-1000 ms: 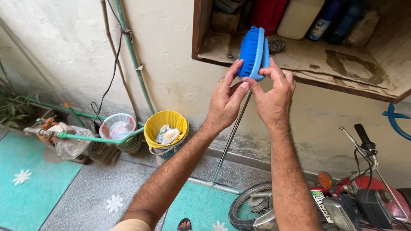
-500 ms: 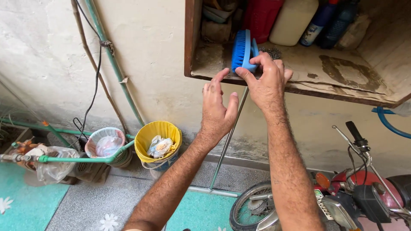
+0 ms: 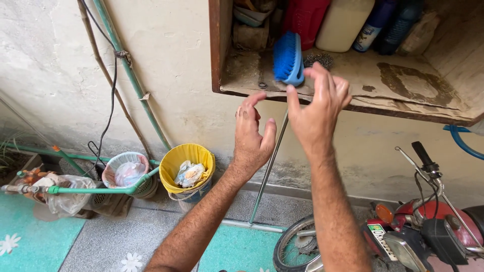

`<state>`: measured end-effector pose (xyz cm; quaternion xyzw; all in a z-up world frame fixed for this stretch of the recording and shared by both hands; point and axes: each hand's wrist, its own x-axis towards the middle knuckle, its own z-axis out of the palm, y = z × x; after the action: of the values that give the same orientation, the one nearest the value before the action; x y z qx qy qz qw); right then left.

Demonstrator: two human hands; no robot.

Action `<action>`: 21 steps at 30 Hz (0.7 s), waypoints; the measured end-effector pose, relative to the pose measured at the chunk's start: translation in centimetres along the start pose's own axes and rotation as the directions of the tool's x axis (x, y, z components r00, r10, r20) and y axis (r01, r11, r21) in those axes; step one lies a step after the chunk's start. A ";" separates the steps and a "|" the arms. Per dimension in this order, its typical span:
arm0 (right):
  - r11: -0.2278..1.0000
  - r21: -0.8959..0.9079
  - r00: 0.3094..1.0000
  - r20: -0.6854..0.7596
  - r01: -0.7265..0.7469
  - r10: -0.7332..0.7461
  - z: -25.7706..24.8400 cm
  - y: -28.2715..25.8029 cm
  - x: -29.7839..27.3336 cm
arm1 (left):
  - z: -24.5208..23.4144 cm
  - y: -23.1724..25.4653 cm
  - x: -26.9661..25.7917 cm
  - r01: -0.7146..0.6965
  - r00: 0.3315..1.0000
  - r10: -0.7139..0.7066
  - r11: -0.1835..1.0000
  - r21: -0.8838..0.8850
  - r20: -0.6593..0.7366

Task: The person washes a soap dish, a plastic cup, and a brush in a sink, then retrieves water from a bathroom area.

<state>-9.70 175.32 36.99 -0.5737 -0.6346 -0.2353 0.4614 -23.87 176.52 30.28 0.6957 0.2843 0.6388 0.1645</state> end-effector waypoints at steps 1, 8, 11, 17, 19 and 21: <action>1.000 0.009 1.000 0.005 0.004 -0.004 0.3 -0.2 -1.3 | -0.1 0.1 -0.4 0.004 1.000 -0.004 1.000 0.008 -0.006; 0.910 0.412 0.998 -0.026 -0.035 0.050 2.2 -2.4 -10.4 | -1.3 0.3 -5.6 0.135 0.990 -0.135 0.991 -0.002 -0.027; 0.832 0.530 0.985 0.131 -0.164 0.111 3.2 -3.1 -14.0 | -2.4 -0.2 -9.0 0.223 0.974 -0.220 0.974 0.042 -0.061; 0.690 0.652 0.903 0.429 -0.315 0.007 3.9 -4.5 -21.2 | -5.0 0.8 -16.8 0.490 0.864 -0.447 0.853 0.180 -0.231; 0.652 0.685 0.873 0.483 -0.324 -0.073 3.3 -5.2 -23.2 | -5.7 1.4 -19.5 0.571 0.810 -0.502 0.792 0.214 -0.303; 0.611 0.738 0.856 0.484 -0.287 -0.182 2.2 -6.2 -25.0 | -6.4 2.3 -22.3 0.677 0.731 -0.580 0.683 0.275 -0.360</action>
<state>-18.40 162.91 15.98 -0.3706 -0.7529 0.2447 0.4857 -30.23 160.36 14.67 0.4882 0.6456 0.5530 0.1975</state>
